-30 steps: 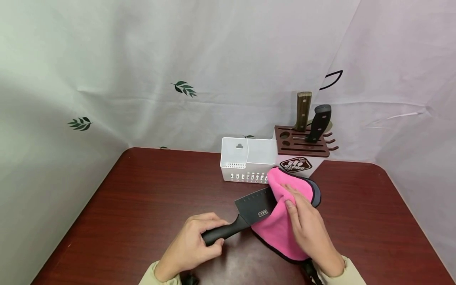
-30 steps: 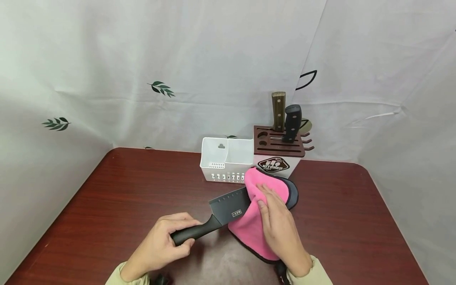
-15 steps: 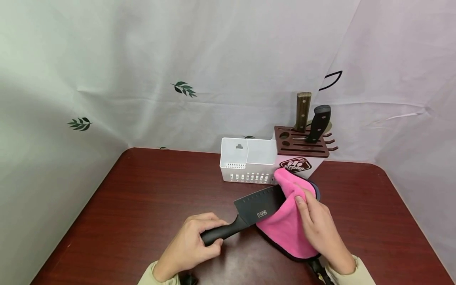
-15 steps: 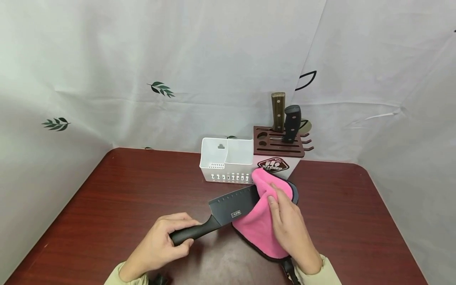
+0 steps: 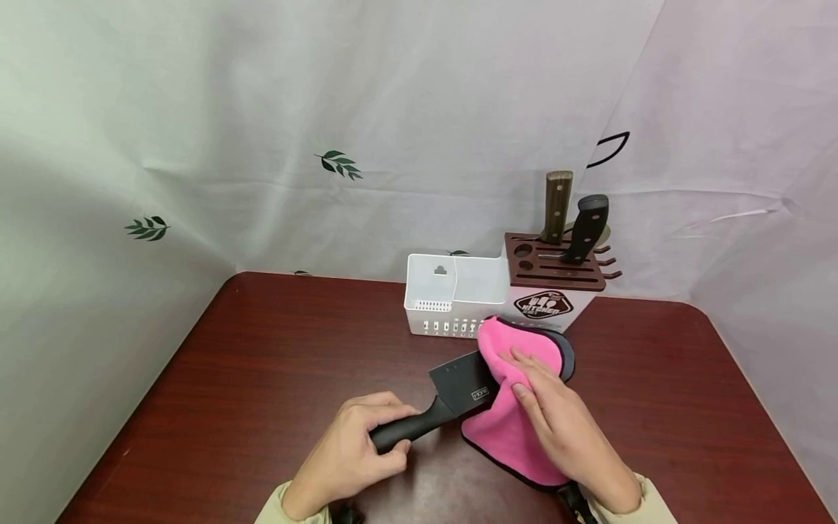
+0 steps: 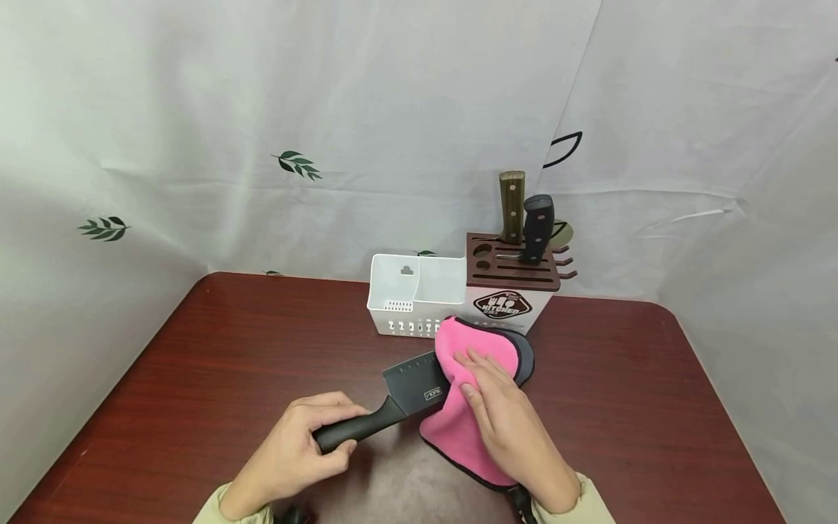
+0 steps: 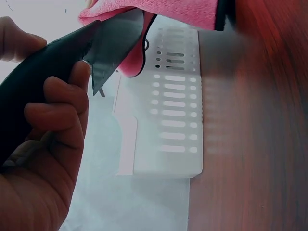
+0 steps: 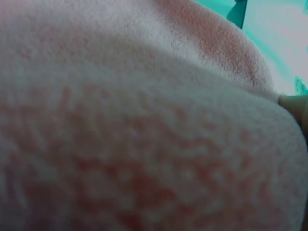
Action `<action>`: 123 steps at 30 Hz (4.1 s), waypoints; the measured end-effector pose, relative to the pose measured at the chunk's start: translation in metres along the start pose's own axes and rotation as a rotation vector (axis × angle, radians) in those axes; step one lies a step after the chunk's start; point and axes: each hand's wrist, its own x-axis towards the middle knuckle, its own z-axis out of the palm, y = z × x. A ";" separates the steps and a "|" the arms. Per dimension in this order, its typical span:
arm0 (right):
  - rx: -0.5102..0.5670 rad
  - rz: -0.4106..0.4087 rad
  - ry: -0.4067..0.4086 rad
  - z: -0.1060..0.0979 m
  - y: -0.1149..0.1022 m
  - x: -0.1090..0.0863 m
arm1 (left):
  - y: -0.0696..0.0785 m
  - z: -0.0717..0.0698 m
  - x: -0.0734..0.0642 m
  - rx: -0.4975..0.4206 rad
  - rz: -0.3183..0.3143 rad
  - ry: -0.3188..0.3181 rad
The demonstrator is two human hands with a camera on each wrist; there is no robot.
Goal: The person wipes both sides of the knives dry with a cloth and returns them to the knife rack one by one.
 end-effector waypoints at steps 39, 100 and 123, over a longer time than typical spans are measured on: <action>0.174 -0.181 -0.150 0.029 -0.033 -0.011 | -0.007 0.011 0.001 0.008 0.114 0.025; -0.009 -0.021 0.155 -0.002 0.014 -0.003 | -0.001 0.010 -0.001 -0.039 0.036 0.021; 0.564 0.435 0.414 -0.038 0.041 -0.014 | -0.002 0.006 -0.005 -0.101 0.065 0.034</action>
